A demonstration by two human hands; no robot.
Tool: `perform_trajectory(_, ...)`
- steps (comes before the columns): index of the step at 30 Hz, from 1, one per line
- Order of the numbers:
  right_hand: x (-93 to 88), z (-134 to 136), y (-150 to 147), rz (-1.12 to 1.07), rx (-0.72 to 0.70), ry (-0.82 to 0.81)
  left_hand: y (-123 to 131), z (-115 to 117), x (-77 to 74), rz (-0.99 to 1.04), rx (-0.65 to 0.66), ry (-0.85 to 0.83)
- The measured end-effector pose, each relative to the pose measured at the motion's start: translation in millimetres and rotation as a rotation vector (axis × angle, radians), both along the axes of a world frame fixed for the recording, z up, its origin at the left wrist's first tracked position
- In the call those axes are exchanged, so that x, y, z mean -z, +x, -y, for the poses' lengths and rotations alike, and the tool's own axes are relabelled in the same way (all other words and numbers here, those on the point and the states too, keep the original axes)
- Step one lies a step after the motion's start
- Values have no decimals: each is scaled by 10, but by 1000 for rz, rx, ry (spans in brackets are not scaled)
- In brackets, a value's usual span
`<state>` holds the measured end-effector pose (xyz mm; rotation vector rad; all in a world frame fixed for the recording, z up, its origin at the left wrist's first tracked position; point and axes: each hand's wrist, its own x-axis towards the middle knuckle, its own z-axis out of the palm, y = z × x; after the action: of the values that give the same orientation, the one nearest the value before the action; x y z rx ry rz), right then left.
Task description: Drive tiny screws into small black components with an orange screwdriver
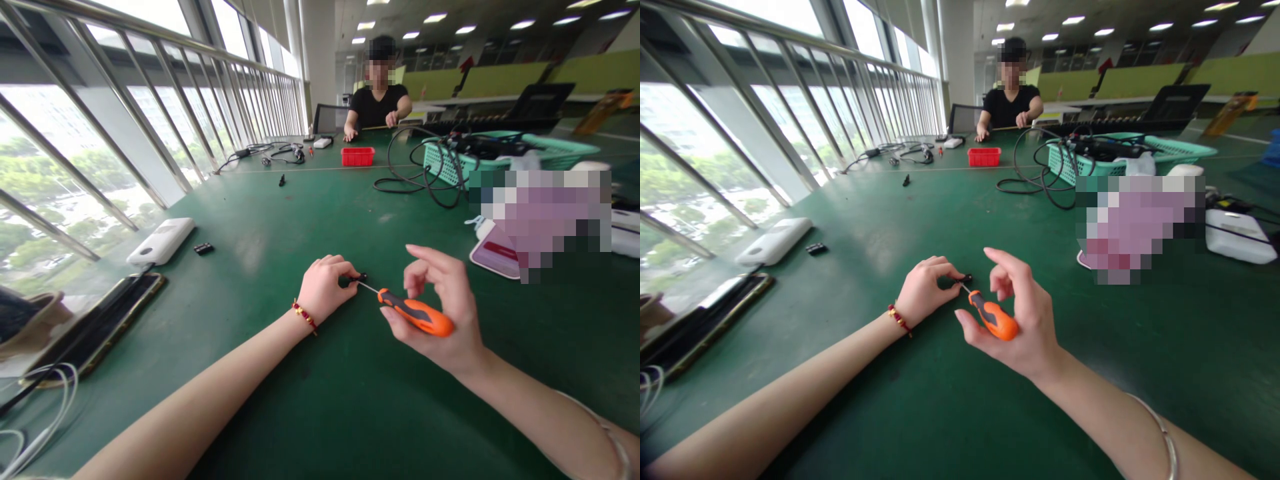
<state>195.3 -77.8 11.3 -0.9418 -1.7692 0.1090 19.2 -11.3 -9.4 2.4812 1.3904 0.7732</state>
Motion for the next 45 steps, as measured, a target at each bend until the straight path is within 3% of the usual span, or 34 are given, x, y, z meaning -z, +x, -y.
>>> perform_trajectory(3,-39,42,-2,73,27,-83,-1,-4,3,6,5,6)
perform_trajectory(8,-79,51,-17,112,19,-67,0,-7,7,7,-3,3)
perform_trajectory(15,-17,-16,-31,-94,27,94,1,-1,-3,-7,-7,7)
perform_trajectory(18,-21,-23,-30,-119,7,24,-5,-4,4,-2,-3,10)
perform_trajectory(24,-68,38,-17,67,18,-132,-1,-7,9,10,0,9)
perform_trajectory(32,-23,-9,-36,-80,32,38,6,-3,-7,-13,-10,-2)
perform_trajectory(38,-69,36,-24,66,42,-127,0,-9,13,3,-6,7)
perform_trajectory(45,-40,59,-41,62,42,-113,4,0,3,9,-4,0)
